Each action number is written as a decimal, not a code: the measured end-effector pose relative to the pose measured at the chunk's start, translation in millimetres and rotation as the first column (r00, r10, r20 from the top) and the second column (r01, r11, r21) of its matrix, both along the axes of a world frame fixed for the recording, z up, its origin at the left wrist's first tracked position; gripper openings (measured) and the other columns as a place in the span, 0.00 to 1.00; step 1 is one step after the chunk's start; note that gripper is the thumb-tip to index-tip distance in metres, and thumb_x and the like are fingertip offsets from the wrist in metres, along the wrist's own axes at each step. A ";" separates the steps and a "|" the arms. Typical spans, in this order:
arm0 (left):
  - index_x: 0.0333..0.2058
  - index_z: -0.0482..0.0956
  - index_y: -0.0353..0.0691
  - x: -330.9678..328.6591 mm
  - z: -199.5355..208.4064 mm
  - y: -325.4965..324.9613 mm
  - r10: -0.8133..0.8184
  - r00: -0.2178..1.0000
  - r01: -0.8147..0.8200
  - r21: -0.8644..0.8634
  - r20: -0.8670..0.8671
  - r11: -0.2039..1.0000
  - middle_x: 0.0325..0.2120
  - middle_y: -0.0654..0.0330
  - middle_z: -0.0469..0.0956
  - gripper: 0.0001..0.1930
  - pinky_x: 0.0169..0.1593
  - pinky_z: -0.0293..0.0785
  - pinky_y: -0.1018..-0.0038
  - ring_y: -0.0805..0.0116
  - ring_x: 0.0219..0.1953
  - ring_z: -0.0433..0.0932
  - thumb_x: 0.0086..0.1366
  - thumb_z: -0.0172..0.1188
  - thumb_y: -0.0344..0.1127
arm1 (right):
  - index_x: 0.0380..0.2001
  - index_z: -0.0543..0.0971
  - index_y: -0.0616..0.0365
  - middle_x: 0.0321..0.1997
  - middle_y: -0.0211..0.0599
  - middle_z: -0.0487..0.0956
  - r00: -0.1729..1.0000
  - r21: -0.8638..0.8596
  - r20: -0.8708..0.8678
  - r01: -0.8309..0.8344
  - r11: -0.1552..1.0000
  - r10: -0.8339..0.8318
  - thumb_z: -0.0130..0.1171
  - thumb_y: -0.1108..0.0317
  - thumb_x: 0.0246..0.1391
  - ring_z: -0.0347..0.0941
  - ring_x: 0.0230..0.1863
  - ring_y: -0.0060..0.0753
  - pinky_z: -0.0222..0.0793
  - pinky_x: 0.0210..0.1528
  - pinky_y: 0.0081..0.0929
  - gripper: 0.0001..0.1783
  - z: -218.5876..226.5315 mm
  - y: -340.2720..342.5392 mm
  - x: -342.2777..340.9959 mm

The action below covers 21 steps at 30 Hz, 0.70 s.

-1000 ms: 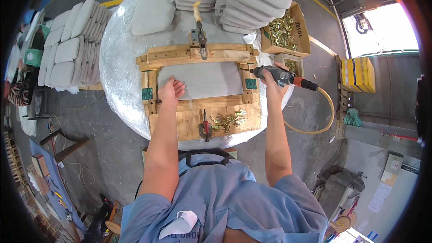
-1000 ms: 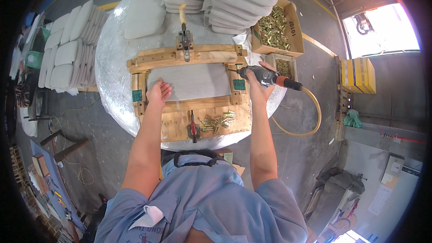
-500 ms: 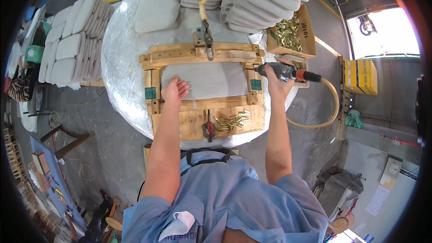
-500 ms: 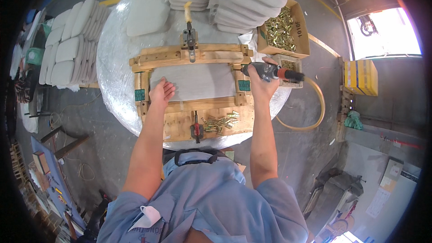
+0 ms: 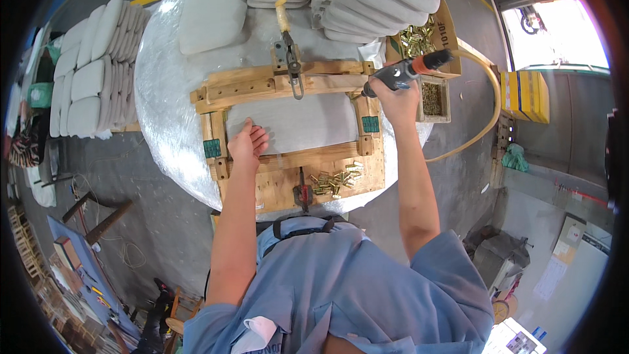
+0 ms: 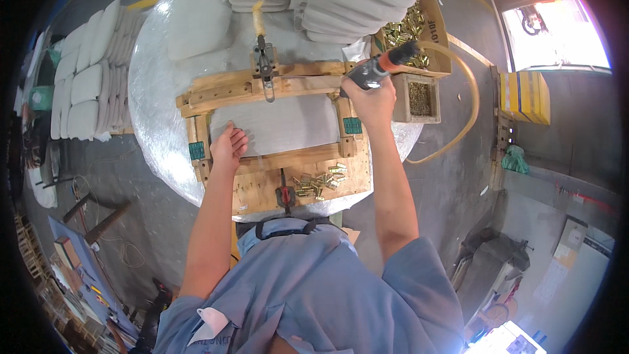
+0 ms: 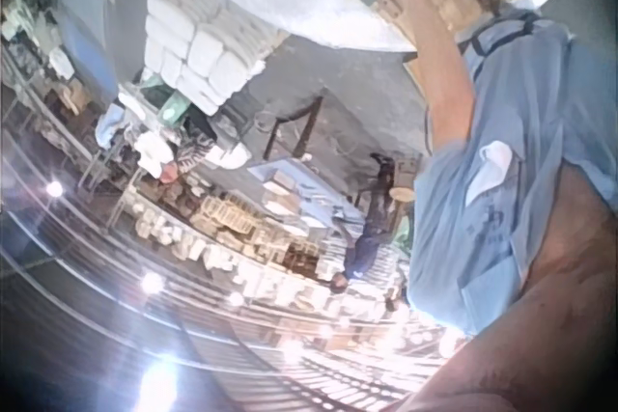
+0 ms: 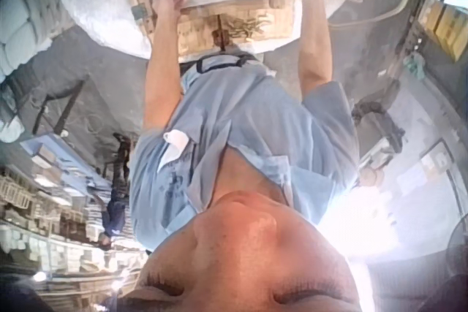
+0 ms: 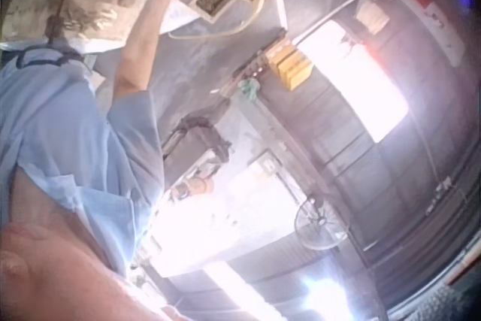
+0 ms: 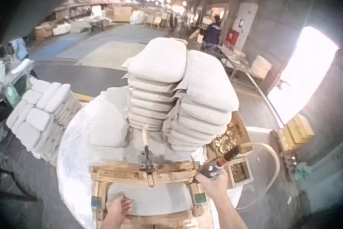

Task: The person uses a pneumatic drill to fasten screws into a wooden frame holding a cushion cover. They repeatedly load screws, drill them in, remove the finished cushion, and place it on a stack. The person then places a new cushion cover into the frame and repeats the process.

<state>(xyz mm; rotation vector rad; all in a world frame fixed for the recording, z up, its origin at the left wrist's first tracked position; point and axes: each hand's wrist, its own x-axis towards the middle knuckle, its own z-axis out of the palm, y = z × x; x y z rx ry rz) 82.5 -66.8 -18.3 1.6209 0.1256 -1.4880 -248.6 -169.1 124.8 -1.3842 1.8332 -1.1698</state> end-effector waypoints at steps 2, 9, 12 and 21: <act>0.39 0.83 0.35 0.0 1.8 1.1 -0.011 1.000 0.011 0.025 0.001 1.000 0.31 0.56 0.87 0.20 0.25 0.81 0.74 0.67 0.27 0.86 0.73 0.67 0.51 | 0.51 0.84 0.55 0.41 0.32 0.89 0.996 0.032 -0.093 0.015 0.999 -0.012 0.79 0.61 0.44 0.86 0.45 0.28 0.79 0.54 0.31 0.29 -9.1 0.3 -2.8; 0.39 0.83 0.35 -0.8 0.6 3.4 -0.018 0.999 0.018 -0.020 -0.035 1.000 0.32 0.56 0.87 0.20 0.24 0.80 0.74 0.67 0.27 0.86 0.74 0.66 0.51 | 0.53 0.82 0.56 0.39 0.32 0.88 0.997 0.045 0.047 0.054 0.997 -0.056 0.78 0.64 0.46 0.85 0.42 0.26 0.80 0.50 0.30 0.29 -14.5 -0.9 -13.6; 0.40 0.83 0.35 -1.5 0.0 4.1 -0.025 0.999 0.024 -0.025 -0.037 0.999 0.32 0.56 0.87 0.20 0.24 0.80 0.74 0.67 0.27 0.86 0.74 0.66 0.51 | 0.53 0.80 0.55 0.38 0.32 0.86 0.977 0.015 0.198 0.071 0.997 -0.072 0.77 0.71 0.48 0.83 0.36 0.24 0.81 0.42 0.28 0.27 -8.1 12.3 -14.4; 0.57 0.78 0.33 19.3 -0.1 30.7 -0.123 0.942 0.029 -0.289 -0.313 0.957 0.51 0.49 0.83 0.28 0.56 0.82 0.59 0.56 0.51 0.84 0.77 0.60 0.57 | 0.61 0.75 0.55 0.56 0.42 0.82 0.977 -0.168 0.181 -0.081 0.982 0.111 0.77 0.74 0.52 0.82 0.53 0.33 0.83 0.52 0.32 0.34 -30.0 89.5 -29.4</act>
